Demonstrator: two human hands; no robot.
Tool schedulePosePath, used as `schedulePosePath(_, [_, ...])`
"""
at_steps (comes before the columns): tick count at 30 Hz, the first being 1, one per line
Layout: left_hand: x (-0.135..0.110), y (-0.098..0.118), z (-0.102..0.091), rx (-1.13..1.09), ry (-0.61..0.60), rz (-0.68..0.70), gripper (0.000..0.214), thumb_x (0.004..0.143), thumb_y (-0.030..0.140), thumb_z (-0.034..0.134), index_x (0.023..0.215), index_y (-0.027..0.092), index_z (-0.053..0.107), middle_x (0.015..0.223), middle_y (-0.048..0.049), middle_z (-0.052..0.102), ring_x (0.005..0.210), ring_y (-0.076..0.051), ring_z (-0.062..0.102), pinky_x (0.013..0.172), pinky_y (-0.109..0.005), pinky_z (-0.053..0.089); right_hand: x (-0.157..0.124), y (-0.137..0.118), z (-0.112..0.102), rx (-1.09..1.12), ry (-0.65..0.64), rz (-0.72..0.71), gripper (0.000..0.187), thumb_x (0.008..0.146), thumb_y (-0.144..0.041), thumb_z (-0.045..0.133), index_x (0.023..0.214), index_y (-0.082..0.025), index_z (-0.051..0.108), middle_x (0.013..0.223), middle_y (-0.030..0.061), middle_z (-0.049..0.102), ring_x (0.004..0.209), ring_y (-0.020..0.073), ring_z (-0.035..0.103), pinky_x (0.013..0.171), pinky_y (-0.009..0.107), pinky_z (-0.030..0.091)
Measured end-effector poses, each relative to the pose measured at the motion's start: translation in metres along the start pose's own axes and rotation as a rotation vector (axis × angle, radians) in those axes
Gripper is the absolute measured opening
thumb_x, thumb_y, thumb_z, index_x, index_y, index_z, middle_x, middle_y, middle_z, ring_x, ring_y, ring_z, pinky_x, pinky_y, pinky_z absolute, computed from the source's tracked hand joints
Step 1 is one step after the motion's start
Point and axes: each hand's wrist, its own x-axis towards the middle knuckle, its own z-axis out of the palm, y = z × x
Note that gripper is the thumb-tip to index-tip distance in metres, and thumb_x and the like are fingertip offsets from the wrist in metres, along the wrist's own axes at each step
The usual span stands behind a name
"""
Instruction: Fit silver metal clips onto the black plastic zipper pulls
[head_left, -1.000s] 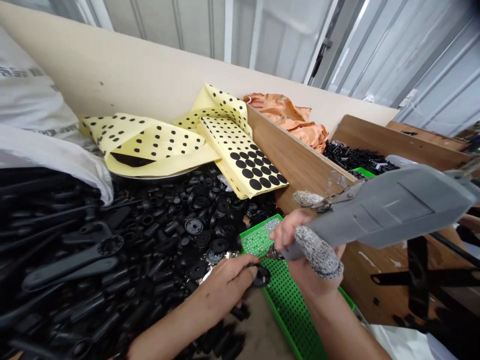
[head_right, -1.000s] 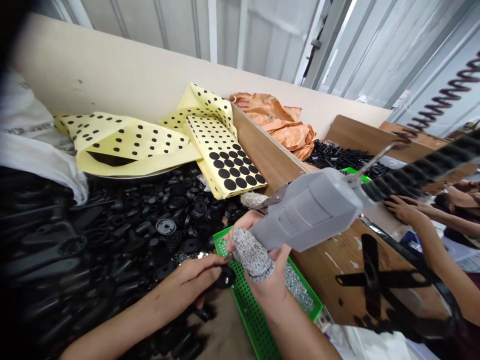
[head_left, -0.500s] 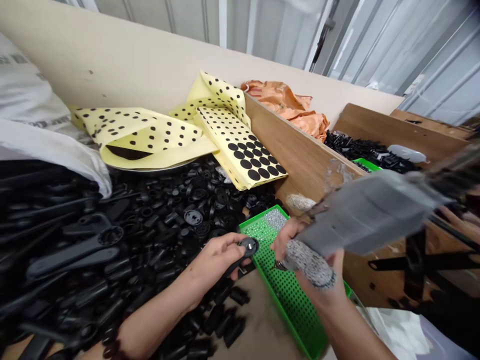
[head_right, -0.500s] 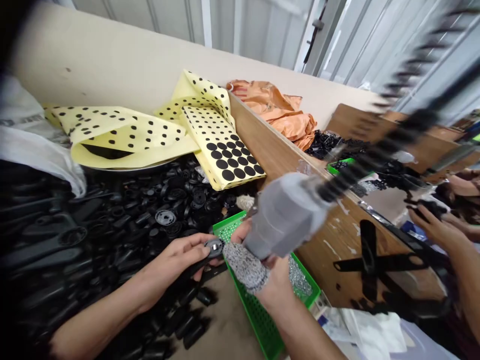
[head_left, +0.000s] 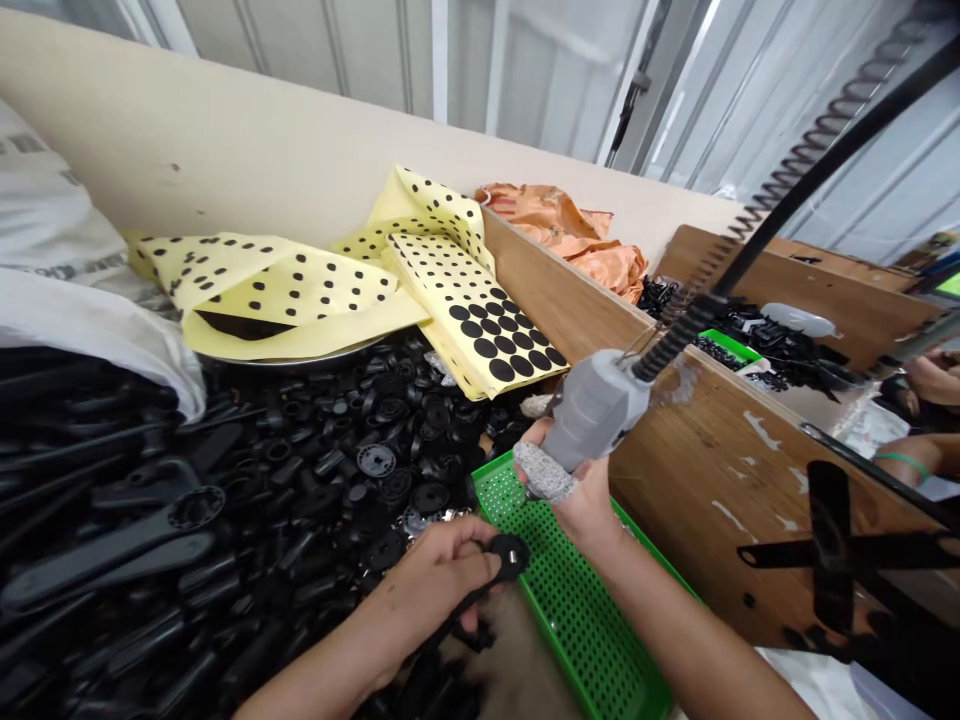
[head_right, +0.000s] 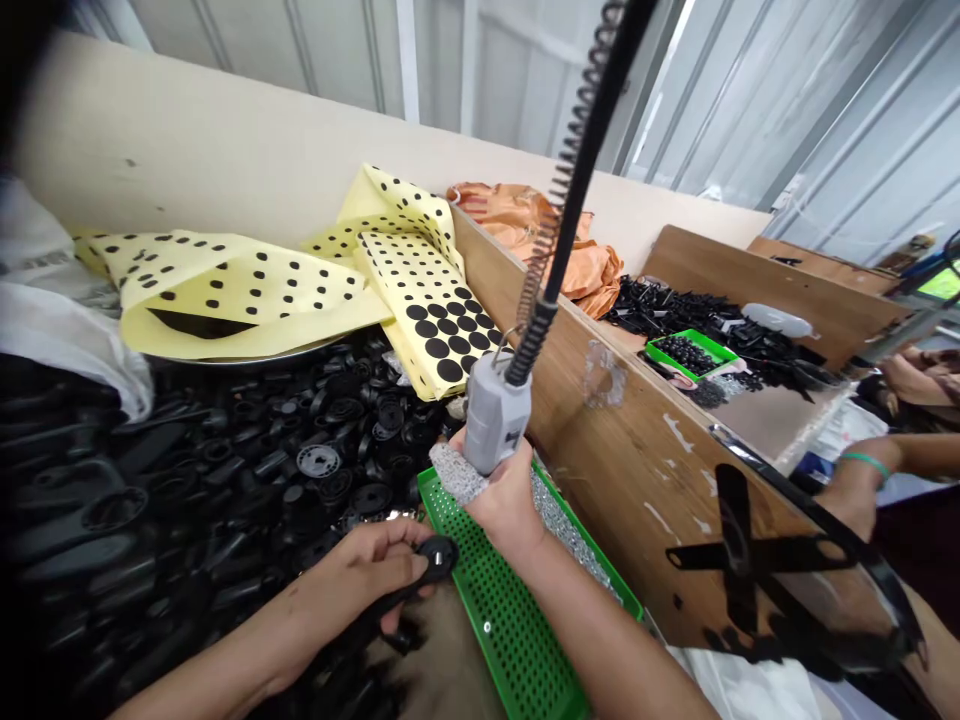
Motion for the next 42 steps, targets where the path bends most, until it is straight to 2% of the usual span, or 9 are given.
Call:
schedulePosePath(6, [0.004, -0.001, -0.001, -0.02, 0.033, -0.065, 0.024, 0.064, 0.034, 0.055, 0.076, 0.014, 0.058, 0.058, 0.0018, 0.06, 0.036, -0.006, 0.045, 0.041, -0.019, 0.031, 0.002, 0.011, 0.001, -0.004, 0.052, 0.003, 0.02, 0.063, -0.024, 0.068, 0.056, -0.016, 0.051, 0.048, -0.0039, 0.049, 0.045, 0.0095, 0.044, 0.042, 0.023, 0.033])
schedulePosePath(19, [0.004, 0.001, -0.002, -0.018, 0.047, -0.068, 0.022, 0.064, 0.032, 0.054, 0.073, 0.013, 0.06, 0.059, 0.0009, 0.06, 0.037, -0.007, 0.046, 0.04, -0.019, 0.034, 0.004, 0.021, -0.002, 0.002, 0.077, 0.005, 0.021, 0.066, -0.027, 0.066, 0.056, -0.016, 0.051, 0.049, -0.0034, 0.05, 0.046, 0.0098, 0.045, 0.044, 0.024, 0.034])
schedulePosePath(27, [0.007, -0.005, -0.003, -0.016, 0.044, -0.046, 0.023, 0.066, 0.033, 0.055, 0.075, 0.013, 0.06, 0.061, 0.0005, 0.061, 0.036, -0.006, 0.047, 0.038, -0.018, 0.03, 0.0, 0.02, 0.0, -0.012, 0.098, 0.024, 0.02, 0.065, -0.029, 0.066, 0.061, -0.018, 0.051, 0.049, -0.0046, 0.05, 0.044, 0.0095, 0.044, 0.043, 0.024, 0.034])
schedulePosePath(30, [0.006, -0.004, -0.002, -0.023, 0.055, -0.024, 0.021, 0.067, 0.033, 0.055, 0.073, 0.013, 0.06, 0.059, 0.0013, 0.059, 0.038, -0.007, 0.046, 0.04, -0.019, 0.032, 0.001, 0.013, -0.001, -0.006, 0.105, -0.013, 0.023, 0.066, -0.031, 0.067, 0.058, -0.018, 0.05, 0.051, -0.0039, 0.049, 0.047, 0.0103, 0.045, 0.046, 0.025, 0.036])
schedulePosePath(33, [0.006, -0.004, -0.002, -0.038, 0.057, -0.035, 0.022, 0.065, 0.033, 0.056, 0.073, 0.013, 0.061, 0.058, 0.0018, 0.058, 0.037, -0.007, 0.045, 0.039, -0.02, 0.032, 0.0, -0.006, -0.005, 0.016, 0.092, -0.052, 0.027, 0.066, -0.038, 0.068, 0.059, -0.018, 0.051, 0.053, -0.0033, 0.049, 0.051, 0.012, 0.047, 0.051, 0.027, 0.039])
schedulePosePath(37, [0.007, -0.003, -0.002, -0.036, 0.057, -0.053, 0.021, 0.064, 0.031, 0.055, 0.071, 0.013, 0.061, 0.057, 0.0013, 0.059, 0.036, -0.007, 0.044, 0.038, -0.019, 0.03, -0.007, -0.033, -0.008, 0.075, -0.049, -0.007, 0.049, 0.073, -0.065, 0.046, 0.058, -0.019, 0.054, 0.053, -0.0003, 0.049, 0.05, 0.0146, 0.047, 0.054, 0.032, 0.041])
schedulePosePath(39, [0.007, -0.003, -0.002, -0.041, 0.056, -0.041, 0.019, 0.065, 0.03, 0.055, 0.069, 0.013, 0.06, 0.057, 0.0015, 0.059, 0.037, -0.007, 0.044, 0.039, -0.019, 0.031, -0.014, -0.04, -0.007, 0.092, -0.083, 0.006, 0.052, 0.073, -0.069, 0.042, 0.058, -0.021, 0.056, 0.053, 0.0001, 0.049, 0.049, 0.0155, 0.047, 0.055, 0.034, 0.042])
schedulePosePath(42, [0.006, -0.002, -0.002, -0.053, 0.049, -0.024, 0.014, 0.064, 0.028, 0.054, 0.067, 0.015, 0.058, 0.056, 0.002, 0.058, 0.039, -0.008, 0.045, 0.039, -0.019, 0.033, -0.023, -0.041, -0.003, 0.103, -0.103, 0.032, 0.047, 0.073, -0.066, 0.044, 0.058, -0.023, 0.056, 0.052, 0.0003, 0.049, 0.05, 0.0172, 0.047, 0.057, 0.036, 0.044])
